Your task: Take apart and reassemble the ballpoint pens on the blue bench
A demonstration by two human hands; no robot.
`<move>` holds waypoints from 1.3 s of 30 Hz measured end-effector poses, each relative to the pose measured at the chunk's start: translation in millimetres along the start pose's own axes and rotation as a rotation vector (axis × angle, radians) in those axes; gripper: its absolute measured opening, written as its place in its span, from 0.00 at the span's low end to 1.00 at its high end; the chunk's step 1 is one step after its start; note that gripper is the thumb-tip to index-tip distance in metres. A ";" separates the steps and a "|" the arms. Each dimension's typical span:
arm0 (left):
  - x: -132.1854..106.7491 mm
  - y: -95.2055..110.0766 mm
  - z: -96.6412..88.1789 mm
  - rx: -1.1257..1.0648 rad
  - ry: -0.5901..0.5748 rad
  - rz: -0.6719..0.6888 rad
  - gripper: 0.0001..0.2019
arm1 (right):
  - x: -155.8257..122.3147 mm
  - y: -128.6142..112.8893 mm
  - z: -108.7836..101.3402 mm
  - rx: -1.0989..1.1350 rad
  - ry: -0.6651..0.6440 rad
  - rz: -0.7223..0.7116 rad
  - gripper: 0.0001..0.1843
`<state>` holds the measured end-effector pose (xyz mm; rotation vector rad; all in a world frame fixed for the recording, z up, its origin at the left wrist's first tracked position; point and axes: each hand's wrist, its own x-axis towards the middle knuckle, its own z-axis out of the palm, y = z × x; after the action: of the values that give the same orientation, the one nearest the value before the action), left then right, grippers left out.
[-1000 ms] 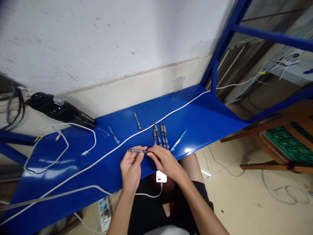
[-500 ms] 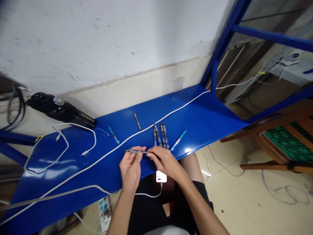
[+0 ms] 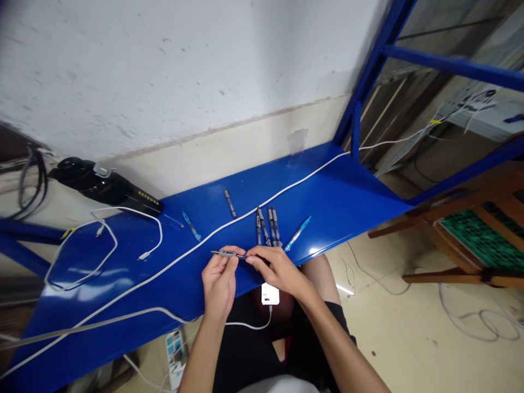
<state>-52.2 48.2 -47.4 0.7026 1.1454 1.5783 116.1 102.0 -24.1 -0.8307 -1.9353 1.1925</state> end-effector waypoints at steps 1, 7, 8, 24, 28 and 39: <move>-0.2 -0.2 -0.4 0.000 -0.007 0.001 0.14 | 0.6 -1.0 -0.7 0.004 -0.013 0.000 0.12; 1.3 -1.8 0.4 -0.104 0.090 0.016 0.20 | -53.1 15.6 32.1 -0.228 0.549 -0.222 0.19; 1.7 -0.3 1.5 -0.137 0.098 0.016 0.20 | -71.4 26.1 43.8 -0.227 0.666 -0.255 0.15; -1.5 2.7 4.0 -0.128 0.065 0.019 0.23 | -154.0 217.1 139.8 -0.279 0.554 0.683 0.18; -1.3 -1.8 -1.2 -0.009 0.070 0.096 0.19 | -159.2 224.4 141.0 -0.288 0.546 0.681 0.16; -3.0 -14.7 -13.5 0.147 0.005 0.161 0.12 | -161.6 231.5 140.8 -0.283 0.539 0.656 0.20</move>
<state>-57.2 41.4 -65.7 0.9074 1.2431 1.6410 124.0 -8.1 -319.6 -1.8248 -1.4272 0.8962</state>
